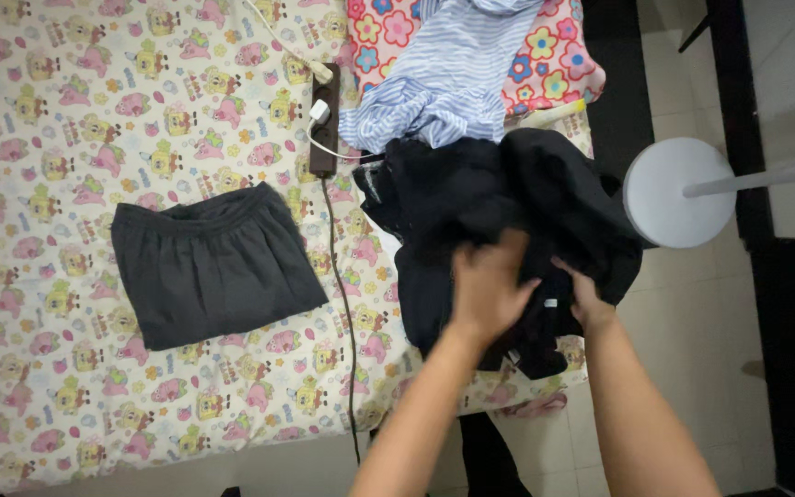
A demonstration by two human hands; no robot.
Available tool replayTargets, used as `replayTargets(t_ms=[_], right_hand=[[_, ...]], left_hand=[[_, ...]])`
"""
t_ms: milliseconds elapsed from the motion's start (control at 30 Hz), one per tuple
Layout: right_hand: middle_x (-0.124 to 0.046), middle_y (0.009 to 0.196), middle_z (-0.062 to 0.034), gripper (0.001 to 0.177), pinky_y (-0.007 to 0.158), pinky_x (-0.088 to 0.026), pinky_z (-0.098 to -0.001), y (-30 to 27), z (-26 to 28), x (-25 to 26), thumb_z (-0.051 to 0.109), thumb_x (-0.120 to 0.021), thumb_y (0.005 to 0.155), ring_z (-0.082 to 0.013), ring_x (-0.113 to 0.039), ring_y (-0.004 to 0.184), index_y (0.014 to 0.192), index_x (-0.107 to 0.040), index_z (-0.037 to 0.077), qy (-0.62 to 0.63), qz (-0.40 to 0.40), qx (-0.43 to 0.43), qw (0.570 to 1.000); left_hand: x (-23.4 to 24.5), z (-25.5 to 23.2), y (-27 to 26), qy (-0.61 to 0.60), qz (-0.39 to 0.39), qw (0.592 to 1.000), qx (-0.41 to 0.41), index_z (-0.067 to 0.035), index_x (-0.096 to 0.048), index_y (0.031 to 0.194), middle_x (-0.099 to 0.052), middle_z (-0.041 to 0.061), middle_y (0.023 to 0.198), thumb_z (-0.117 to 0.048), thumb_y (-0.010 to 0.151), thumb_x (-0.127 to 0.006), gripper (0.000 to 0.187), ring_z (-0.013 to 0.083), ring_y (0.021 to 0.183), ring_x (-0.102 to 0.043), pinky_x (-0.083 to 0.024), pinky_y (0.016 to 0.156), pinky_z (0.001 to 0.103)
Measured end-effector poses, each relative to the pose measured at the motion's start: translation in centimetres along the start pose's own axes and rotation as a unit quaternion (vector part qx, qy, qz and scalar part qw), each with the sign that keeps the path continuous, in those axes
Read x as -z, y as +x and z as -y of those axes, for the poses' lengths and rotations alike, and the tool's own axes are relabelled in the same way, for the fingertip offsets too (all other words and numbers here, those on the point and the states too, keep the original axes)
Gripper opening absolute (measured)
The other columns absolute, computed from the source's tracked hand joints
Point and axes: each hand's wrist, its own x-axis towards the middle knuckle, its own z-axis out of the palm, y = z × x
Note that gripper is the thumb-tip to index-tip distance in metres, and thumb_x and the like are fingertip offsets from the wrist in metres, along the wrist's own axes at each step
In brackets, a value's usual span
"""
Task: The person folds a pile of laundry on a bed. They pick up each item, including shorts, t-shirts, and underwear, shake them out, and fold them into neat stacks. The person handles the items one by one, placing the folded clothes into a growing pile on the bed.
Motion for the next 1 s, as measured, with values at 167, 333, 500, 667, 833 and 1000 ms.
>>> replayTargets(t_ms=[167,333,500,667,833,1000], right_hand=[[-0.064,0.136,-0.0072,0.068,0.1,-0.051,-0.0413,0.7,-0.1,-2.5,0.019,-0.084,0.075,-0.0267,-0.06,0.121,0.138,-0.059,0.01,-0.108,-0.055,0.041,0.992],[-0.068,0.131,-0.0154,0.062,0.105,-0.05,-0.0397,-2.4,0.6,-6.3,0.01,-0.077,0.081,-0.0303,-0.065,0.121,0.139,-0.057,-0.001,-0.334,-0.04,0.419,0.843],[-0.07,0.133,-0.0156,0.054,0.104,-0.051,-0.0366,-3.4,2.9,-8.0,0.008,-0.073,0.092,-0.028,-0.067,0.123,0.144,-0.057,0.003,-0.376,-0.001,0.374,0.848],[-0.069,0.128,-0.0172,0.061,0.1,-0.051,-0.0379,-1.0,4.6,-4.6,0.006,-0.079,0.081,-0.0293,-0.066,0.117,0.138,-0.057,0.0,-0.401,0.064,0.382,0.83],[-0.068,0.128,-0.0177,0.058,0.097,-0.053,-0.0395,-2.4,6.2,-5.0,0.021,-0.072,0.084,-0.0294,-0.067,0.114,0.137,-0.058,0.0,-0.386,0.105,0.225,0.888],[-0.067,0.127,-0.0183,0.061,0.094,-0.054,-0.0411,-8.8,5.1,-6.7,0.036,-0.065,0.088,-0.0295,-0.067,0.111,0.136,-0.059,-0.001,-0.299,0.25,0.119,0.913]], left_hand=[[-0.6,15.9,-4.9,-0.38,-0.25,0.751,0.478,0.0,-0.054,0.14,-0.043,0.031,0.139,-0.074,0.085,-0.048,0.092,0.0355,0.102,-0.056,-0.04,0.096,0.063],[-9.8,17.5,-13.7,-0.429,0.022,0.725,0.538,-0.016,-0.021,0.156,-0.055,0.007,0.144,-0.072,0.082,-0.068,0.103,0.0283,0.136,-0.051,-0.038,0.109,0.051],[-11.7,9.9,-11.9,-0.092,0.143,0.921,0.35,-0.002,-0.073,0.119,-0.07,0.026,0.123,-0.065,0.088,-0.063,0.071,0.042,0.116,-0.065,-0.05,0.098,0.048],[-5.0,3.0,-7.9,-0.26,0.058,0.927,0.265,0.001,-0.074,0.105,-0.072,0.025,0.111,-0.05,0.087,-0.07,0.055,0.0378,0.103,-0.069,-0.053,0.09,0.044],[6.3,-3.7,-5.5,-0.449,0.095,0.872,0.168,0.001,-0.076,0.102,-0.075,0.017,0.103,-0.031,0.087,-0.076,0.036,0.0244,0.093,-0.07,-0.055,0.085,0.037],[18.6,-3.0,-4.6,-0.553,0.062,0.82,0.134,0.0,-0.07,0.118,-0.073,0.003,0.108,-0.012,0.08,-0.084,0.042,0.0126,0.096,-0.067,-0.057,0.087,0.032]])
